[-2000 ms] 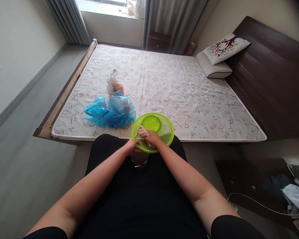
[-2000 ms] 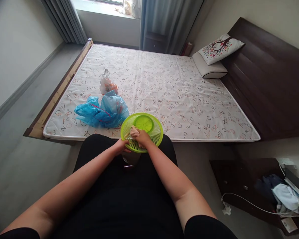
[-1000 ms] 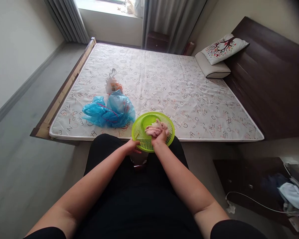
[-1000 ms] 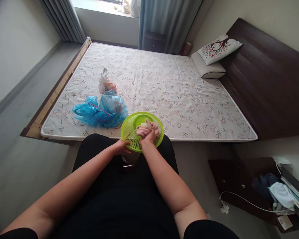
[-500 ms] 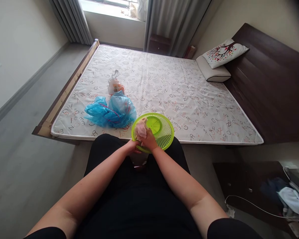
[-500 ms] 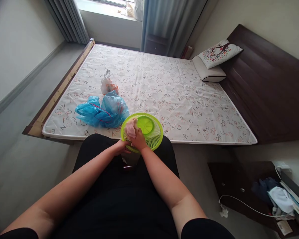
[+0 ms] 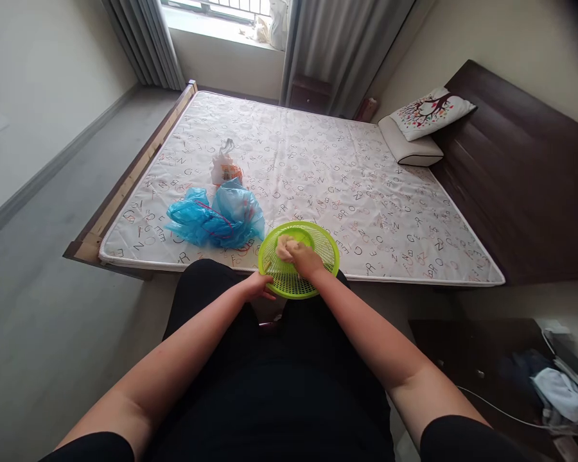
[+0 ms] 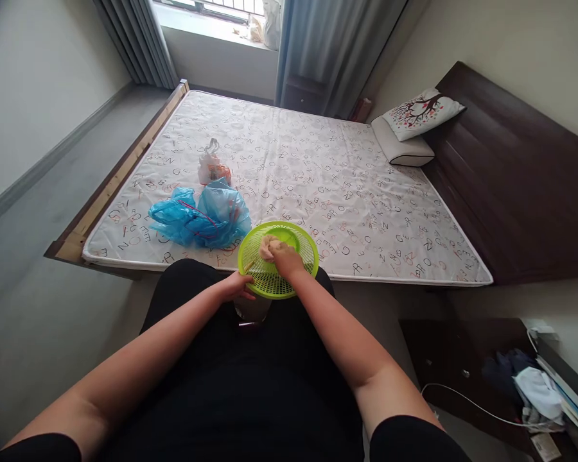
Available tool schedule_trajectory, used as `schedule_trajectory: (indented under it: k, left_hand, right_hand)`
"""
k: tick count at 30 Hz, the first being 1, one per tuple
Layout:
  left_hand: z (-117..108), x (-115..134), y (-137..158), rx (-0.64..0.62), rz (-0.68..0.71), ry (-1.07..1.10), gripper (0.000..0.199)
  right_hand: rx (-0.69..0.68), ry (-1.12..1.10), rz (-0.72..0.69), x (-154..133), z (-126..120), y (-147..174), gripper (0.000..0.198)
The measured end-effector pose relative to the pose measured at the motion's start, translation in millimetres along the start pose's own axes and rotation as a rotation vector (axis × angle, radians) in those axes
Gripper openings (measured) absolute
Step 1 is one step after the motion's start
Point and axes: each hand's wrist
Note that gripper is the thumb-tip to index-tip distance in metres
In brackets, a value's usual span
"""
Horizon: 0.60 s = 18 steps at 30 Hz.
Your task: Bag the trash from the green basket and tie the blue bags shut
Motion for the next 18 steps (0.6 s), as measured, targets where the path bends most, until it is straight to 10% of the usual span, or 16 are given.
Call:
schedule_trajectory:
  k: [9, 18]
  left_hand:
    - [-4, -1, 3, -0.108, 0.021, -0.048, 0.055]
    - [-5, 0, 0, -0.035, 0.08, -0.11, 0.064]
  right_hand:
    - [0.063, -0.115, 0.233, 12, 35, -29, 0.056]
    - [0.138, -0.491, 0.04, -1, 48, -25, 0.037]
Point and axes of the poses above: each hand's wrist, its own y-axis away from the middle knuckle, its own z-axis out of the palm, x = y × z, and after that the axes turned 11 degrees about -z, right-handed
